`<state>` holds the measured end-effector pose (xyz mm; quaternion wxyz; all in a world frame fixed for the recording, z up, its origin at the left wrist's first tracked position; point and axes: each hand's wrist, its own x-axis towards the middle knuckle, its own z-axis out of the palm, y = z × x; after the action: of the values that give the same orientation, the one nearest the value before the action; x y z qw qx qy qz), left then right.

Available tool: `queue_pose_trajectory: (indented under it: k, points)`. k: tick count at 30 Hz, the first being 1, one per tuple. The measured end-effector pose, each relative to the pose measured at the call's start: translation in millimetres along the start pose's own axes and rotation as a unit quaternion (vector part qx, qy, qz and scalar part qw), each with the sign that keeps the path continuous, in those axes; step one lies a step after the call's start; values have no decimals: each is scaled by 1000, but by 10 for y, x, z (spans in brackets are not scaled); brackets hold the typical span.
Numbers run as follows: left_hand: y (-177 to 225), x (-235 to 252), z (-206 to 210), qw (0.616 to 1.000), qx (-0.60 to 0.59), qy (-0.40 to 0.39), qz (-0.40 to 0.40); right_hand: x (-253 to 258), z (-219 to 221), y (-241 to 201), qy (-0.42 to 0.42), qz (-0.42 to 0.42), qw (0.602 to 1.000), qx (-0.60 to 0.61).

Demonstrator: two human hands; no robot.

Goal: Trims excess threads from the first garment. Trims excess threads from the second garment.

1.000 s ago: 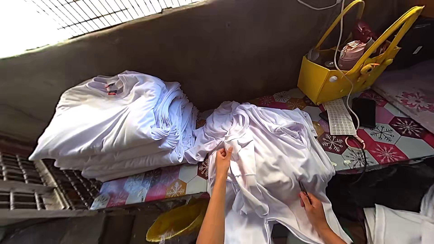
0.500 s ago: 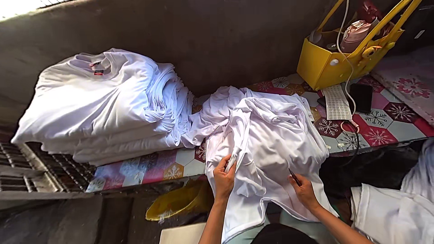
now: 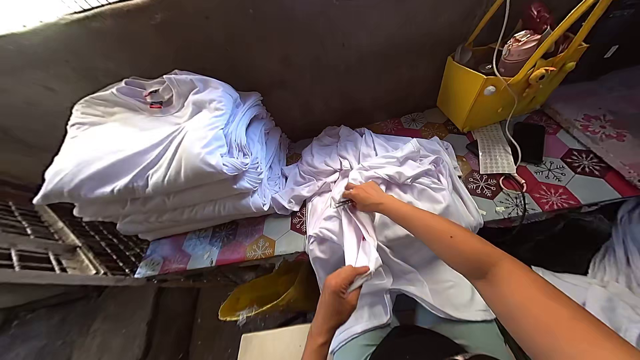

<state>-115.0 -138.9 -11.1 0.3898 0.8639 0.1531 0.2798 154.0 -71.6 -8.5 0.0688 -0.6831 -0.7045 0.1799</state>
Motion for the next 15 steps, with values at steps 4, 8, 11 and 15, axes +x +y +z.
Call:
queue_pose_trajectory:
  k: [4,8,11,15]
  points:
    - [-160,-288,30,997,-1,41,-61,-34,53,182,41,40,997,55]
    - [-146,-250,-314,955,-127,220,-151,-997,-213,284,346,51,889,296]
    - [-209,-18,-425,953,-182,215,-115,-2009,-92,183,382,173,853,312]
    - [-338,285,-206,965,-228,103,-85,-2650,546,-65,298,361,811,350]
